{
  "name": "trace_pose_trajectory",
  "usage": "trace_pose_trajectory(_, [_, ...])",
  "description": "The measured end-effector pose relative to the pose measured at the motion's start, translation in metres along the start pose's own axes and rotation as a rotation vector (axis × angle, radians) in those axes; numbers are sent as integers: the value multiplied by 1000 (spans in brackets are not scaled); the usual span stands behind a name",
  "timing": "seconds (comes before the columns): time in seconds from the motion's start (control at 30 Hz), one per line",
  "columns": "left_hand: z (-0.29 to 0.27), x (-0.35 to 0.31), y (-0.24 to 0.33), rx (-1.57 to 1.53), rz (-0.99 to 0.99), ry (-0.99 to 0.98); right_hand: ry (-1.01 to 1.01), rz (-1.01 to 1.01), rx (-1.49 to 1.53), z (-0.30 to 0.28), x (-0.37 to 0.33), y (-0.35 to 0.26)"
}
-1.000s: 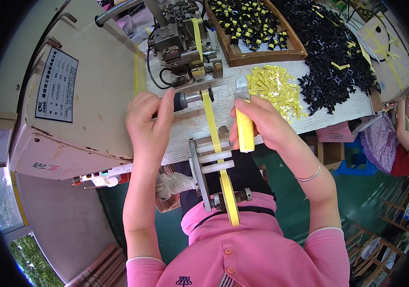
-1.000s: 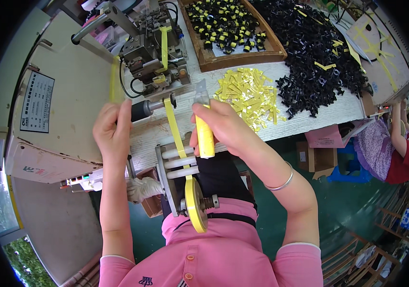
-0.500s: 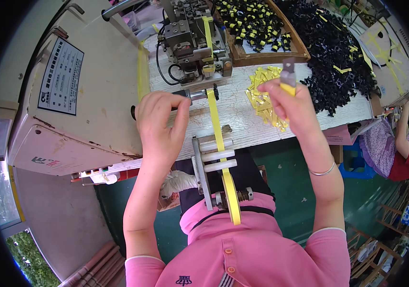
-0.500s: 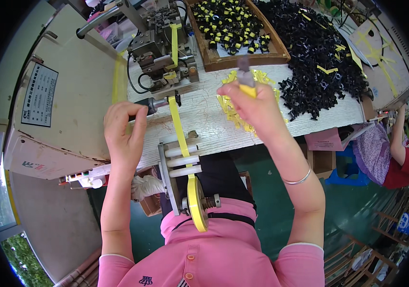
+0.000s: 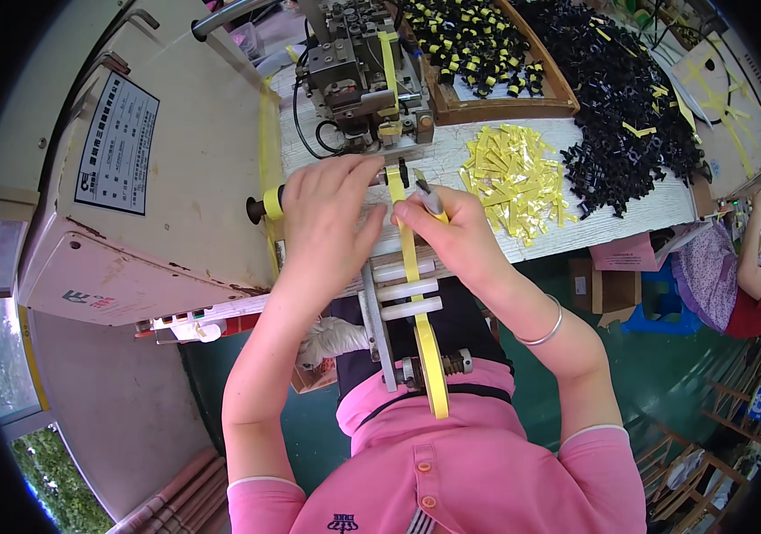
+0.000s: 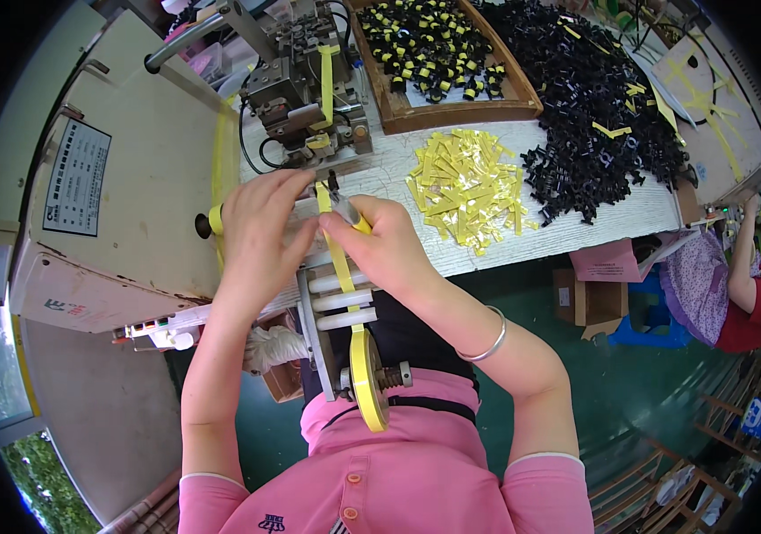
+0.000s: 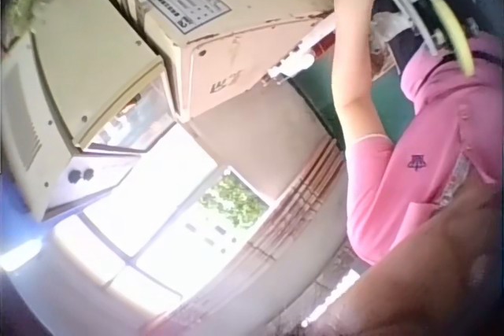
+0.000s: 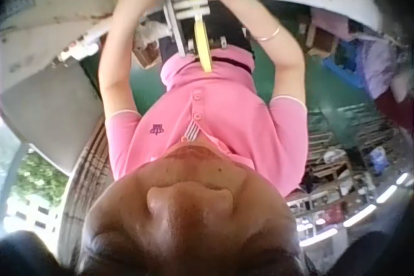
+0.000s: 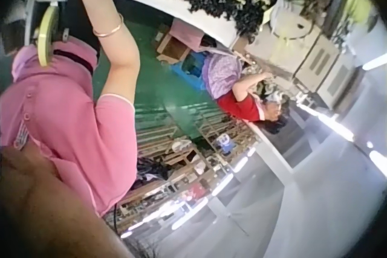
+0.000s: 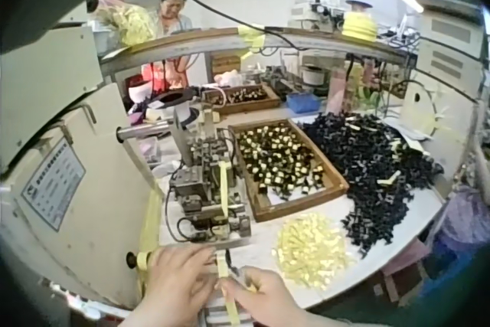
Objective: Assembling small electronic components onto a yellow tape using a manual press machine.
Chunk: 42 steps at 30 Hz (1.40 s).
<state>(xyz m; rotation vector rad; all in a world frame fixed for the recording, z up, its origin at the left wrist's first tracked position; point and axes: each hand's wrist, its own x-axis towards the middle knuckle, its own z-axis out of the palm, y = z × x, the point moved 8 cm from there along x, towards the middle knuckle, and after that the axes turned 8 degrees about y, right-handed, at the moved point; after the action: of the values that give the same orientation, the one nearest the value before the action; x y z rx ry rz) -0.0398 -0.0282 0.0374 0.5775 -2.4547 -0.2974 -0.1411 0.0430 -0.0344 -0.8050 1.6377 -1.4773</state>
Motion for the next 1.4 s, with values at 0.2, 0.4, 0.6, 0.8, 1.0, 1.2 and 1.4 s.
trace_pose_trajectory(0.2, [1, -27, 17, 92, -53, -98, 4, -113, -94, -2, -13, -21])
trace_pose_trajectory(0.4, [3, -23, 9, 113, -18, -50, 13, -107, -97, -6, -12, -16])
trace_pose_trajectory(0.6, [3, 7, -1, 41, -71, 8, 67, -154, -94, -5, -5, -7])
trace_pose_trajectory(0.8, [8, 21, -15, 7, -160, 19, 64, -142, -136, -3, -1, 3])
trace_pose_trajectory(1.0, [13, 27, -25, -21, -337, -206, 53, -95, -87, -1, 5, 14])
trace_pose_trajectory(1.2, [17, 29, -27, -18, -383, -299, 22, -73, -153, -7, 2, 6])
trace_pose_trajectory(1.4, [12, 26, -29, -16, -365, -249, 142, -29, -171, -52, 9, 6])
